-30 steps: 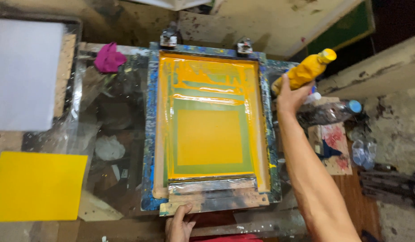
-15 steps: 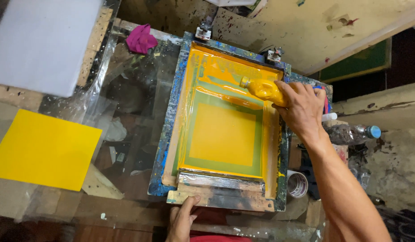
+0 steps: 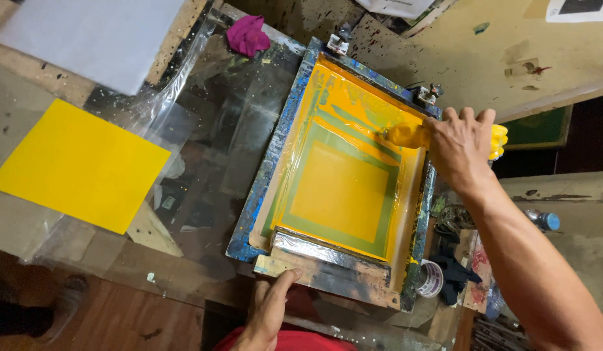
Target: Manual screen printing of yellow ink onto yellow paper sheets using a squeegee and a hinged screen frame.
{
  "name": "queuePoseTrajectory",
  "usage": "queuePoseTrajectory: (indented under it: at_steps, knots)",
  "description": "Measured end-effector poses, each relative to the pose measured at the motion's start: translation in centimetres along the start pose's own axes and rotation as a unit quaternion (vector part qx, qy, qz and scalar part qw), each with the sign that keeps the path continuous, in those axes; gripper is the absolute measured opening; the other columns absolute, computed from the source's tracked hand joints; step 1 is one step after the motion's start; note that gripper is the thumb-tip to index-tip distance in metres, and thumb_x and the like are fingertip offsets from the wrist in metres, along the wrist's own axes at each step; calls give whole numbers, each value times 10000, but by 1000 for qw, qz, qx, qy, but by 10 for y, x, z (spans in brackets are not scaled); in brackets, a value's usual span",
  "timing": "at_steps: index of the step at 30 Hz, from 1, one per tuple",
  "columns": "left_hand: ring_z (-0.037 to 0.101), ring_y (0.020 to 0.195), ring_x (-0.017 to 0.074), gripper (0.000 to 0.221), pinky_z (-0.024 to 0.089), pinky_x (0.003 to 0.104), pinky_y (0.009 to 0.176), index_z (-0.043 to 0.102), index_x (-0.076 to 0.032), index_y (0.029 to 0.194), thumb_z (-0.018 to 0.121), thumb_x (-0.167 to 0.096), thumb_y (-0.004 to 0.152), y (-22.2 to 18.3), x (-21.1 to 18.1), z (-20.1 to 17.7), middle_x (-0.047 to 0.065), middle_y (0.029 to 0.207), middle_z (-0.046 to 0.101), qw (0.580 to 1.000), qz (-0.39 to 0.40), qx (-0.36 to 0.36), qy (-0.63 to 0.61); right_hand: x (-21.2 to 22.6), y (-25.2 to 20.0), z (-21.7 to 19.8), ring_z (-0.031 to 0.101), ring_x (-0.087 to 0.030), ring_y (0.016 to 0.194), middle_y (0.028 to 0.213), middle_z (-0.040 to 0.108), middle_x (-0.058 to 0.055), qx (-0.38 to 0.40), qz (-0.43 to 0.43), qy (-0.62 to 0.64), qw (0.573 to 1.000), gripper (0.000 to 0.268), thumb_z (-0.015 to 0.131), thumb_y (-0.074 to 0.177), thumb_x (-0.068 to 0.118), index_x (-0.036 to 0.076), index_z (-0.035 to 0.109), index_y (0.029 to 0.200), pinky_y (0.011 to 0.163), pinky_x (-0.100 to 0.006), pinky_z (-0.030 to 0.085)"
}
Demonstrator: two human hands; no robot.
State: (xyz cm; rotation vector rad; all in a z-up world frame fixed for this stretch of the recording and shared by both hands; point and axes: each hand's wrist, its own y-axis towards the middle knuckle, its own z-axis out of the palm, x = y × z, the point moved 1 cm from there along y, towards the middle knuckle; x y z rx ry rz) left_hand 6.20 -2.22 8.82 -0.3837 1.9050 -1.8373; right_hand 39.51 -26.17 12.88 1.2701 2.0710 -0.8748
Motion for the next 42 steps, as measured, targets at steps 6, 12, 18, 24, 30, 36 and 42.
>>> queuePoseTrajectory:
  at_steps: [6, 12, 18, 24, 30, 36, 42]
  knots:
    - [656, 1156, 229, 492, 520, 350, 1024, 823, -86, 1153, 780, -376, 758, 8, 6, 1, 104, 1155, 592, 999, 29, 5, -33, 12, 7, -39, 633, -233, 990, 1049, 727, -21, -31, -3, 30, 999, 239, 479, 1136, 300, 332, 703, 1215, 915, -433, 338]
    - [621, 1224, 238, 670, 473, 352, 1056, 771, -81, 1222, 766, -499, 699, 1, 1, -1, 92, 1205, 617, 1000, 6, -7, 25, -1, 4, -34, 658, -211, 958, 1074, 762, 8, -56, -5, 20, 998, 203, 525, 1140, 353, 345, 725, 1171, 905, -427, 346]
    - [697, 1066, 199, 452, 499, 354, 958, 899, -42, 1073, 773, -340, 758, -6, -5, -1, 74, 1053, 806, 998, 54, 13, -14, -25, -7, -23, 675, -197, 1008, 1002, 762, 61, 66, 27, -73, 995, 147, 595, 1072, 315, 338, 740, 1064, 950, -429, 369]
    - [647, 1229, 243, 639, 490, 358, 1048, 805, -64, 1211, 778, -464, 713, -3, -9, 0, 98, 1247, 683, 999, 19, -8, 29, -23, 6, -29, 656, -168, 932, 917, 719, 80, 45, 41, -64, 996, 236, 524, 1112, 491, 339, 704, 1132, 918, -395, 386]
    - [653, 1232, 241, 616, 496, 353, 1052, 818, -94, 1214, 776, -457, 718, -3, -7, -1, 87, 1244, 674, 1000, 16, -3, 26, -21, 6, -26, 641, -139, 872, 870, 702, 100, 36, 37, -91, 995, 248, 519, 1123, 498, 331, 699, 1095, 899, -375, 403]
    - [659, 1235, 239, 595, 501, 348, 1055, 832, -123, 1218, 775, -449, 723, -1, -3, -1, 76, 1242, 665, 1000, 10, 8, 21, -21, 4, -24, 626, -110, 812, 824, 685, 119, 30, 33, -125, 991, 268, 513, 1134, 505, 322, 694, 1059, 880, -354, 420]
    - [599, 1259, 257, 755, 456, 374, 1040, 721, -147, 1320, 716, -575, 698, -7, -7, -1, 82, 1272, 604, 996, -20, 4, 84, -17, 2, -47, 699, -192, 928, 893, 754, 66, 16, 44, -54, 997, 164, 573, 1101, 418, 317, 698, 1070, 888, -411, 396]
